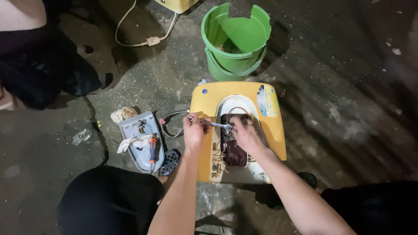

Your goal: Disassembling and inspecting the internal components of a yellow appliance, specifically focusing on a fabric-covered heating element.

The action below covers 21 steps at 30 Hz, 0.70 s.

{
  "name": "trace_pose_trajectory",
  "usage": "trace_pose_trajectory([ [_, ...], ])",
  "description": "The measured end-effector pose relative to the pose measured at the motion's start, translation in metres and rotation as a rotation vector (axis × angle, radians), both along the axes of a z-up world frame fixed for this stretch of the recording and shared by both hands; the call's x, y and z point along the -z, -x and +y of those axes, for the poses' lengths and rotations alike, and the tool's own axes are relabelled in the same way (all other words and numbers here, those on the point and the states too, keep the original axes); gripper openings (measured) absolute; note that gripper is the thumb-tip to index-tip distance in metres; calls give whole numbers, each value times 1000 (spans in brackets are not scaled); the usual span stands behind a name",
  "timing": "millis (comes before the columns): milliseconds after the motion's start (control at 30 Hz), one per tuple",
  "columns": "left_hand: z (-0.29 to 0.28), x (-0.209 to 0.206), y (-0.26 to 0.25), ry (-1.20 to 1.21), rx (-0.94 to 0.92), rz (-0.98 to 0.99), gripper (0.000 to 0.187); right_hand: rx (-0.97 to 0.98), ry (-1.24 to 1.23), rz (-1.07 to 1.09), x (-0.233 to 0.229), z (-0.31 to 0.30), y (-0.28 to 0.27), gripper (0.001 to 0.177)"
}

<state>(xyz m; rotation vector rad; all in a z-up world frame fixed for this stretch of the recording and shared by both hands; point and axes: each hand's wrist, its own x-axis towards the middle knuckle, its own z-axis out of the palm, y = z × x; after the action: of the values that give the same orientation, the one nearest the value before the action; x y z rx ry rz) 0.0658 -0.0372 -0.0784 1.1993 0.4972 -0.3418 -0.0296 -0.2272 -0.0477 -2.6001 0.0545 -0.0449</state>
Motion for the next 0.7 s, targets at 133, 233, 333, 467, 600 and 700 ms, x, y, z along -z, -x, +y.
trace_pose_trajectory([
  [133, 1, -15, 3, -10, 12, -1, 17, -39, 75, -7, -45, 8, 16, 45],
  [233, -5, -15, 1, -80, 62, -36, 19, -102, 98, 57, -10, -5, 13, 44],
  [333, -13, -21, -4, -254, 198, -104, 23, -81, -91, 136, -20, -8, 9, 53],
  [467, -18, -91, 10, -543, 450, -216, 29, -26, -166, 135, -69, -1, 13, 58],
  [600, -32, -140, 18, -676, 687, -438, 20, 30, -104, 124, -43, -19, 10, 37],
  [700, -41, -160, 21, -748, 824, -480, 18, 99, -103, 196, -49, -15, 5, 37],
])
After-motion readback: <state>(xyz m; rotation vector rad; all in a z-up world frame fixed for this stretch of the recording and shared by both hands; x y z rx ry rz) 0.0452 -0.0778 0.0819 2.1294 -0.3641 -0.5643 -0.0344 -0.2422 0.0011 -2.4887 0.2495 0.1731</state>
